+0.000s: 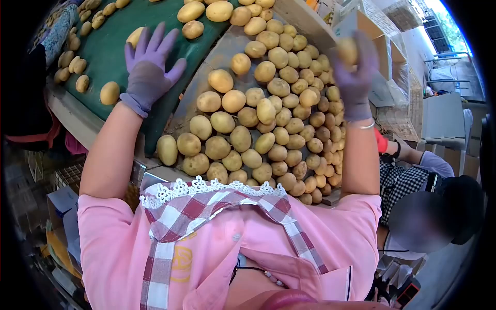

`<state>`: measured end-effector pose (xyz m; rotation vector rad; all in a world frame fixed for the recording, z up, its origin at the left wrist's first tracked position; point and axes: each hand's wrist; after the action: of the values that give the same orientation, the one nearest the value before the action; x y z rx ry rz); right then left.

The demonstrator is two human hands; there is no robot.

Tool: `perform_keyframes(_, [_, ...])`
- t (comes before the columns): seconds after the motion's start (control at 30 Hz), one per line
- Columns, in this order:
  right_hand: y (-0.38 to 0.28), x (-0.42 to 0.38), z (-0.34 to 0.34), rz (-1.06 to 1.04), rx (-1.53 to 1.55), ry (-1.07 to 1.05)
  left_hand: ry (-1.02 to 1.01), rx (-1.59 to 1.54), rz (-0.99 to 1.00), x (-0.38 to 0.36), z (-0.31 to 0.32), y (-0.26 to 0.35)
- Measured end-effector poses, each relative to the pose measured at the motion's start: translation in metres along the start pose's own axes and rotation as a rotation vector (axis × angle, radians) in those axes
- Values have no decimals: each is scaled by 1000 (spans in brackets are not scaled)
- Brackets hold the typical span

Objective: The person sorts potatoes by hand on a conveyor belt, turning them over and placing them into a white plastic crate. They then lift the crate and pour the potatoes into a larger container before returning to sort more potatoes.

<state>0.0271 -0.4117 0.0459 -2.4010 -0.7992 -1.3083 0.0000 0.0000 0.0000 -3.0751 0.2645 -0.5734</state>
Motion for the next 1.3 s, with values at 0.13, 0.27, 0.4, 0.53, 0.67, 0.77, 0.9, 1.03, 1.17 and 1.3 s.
perform_keyframes(0.13, [52,-20,6,367,-168,-10,-94,-223,324,-11,-15,28])
perform_keyframes(0.27, [0,-54,83,583,342,-683,-115,-124,374,-7,-8,27])
perform_keyframes(0.4, [-32,-50,119,638,226,-964,-52,-29,53,6,5,1])
perform_keyframes(0.53, [-62,-48,87,951,878,-683,-45,2,-187,11,19,-29])
perform_keyframes(0.67, [-105,-56,45,441,730,-513,56,-54,-75,7,17,-11])
perform_keyframes(0.77, [-94,-34,10,-101,424,-415,75,-174,170,1,7,9])
perform_keyframes(0.9, [7,-9,-21,454,92,-26,-107,-153,388,-4,-5,22])
perform_keyframes(1.03, [3,-15,3,333,106,-64,-46,-175,218,3,9,18])
perform_keyframes(1.17, [-83,-49,70,459,459,-809,-7,-169,77,8,15,8])
perform_keyframes(1.3, [-109,-56,97,314,371,-845,6,-58,-51,13,24,-12])
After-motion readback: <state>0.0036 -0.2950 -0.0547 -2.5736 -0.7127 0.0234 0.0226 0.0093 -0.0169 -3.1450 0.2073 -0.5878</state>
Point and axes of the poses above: each hand's wrist, its own x-axis towards the middle knuckle, its own z-axis out of the palm, y = z × x, and after that the axes turned 5 degrees about -z, right-handed
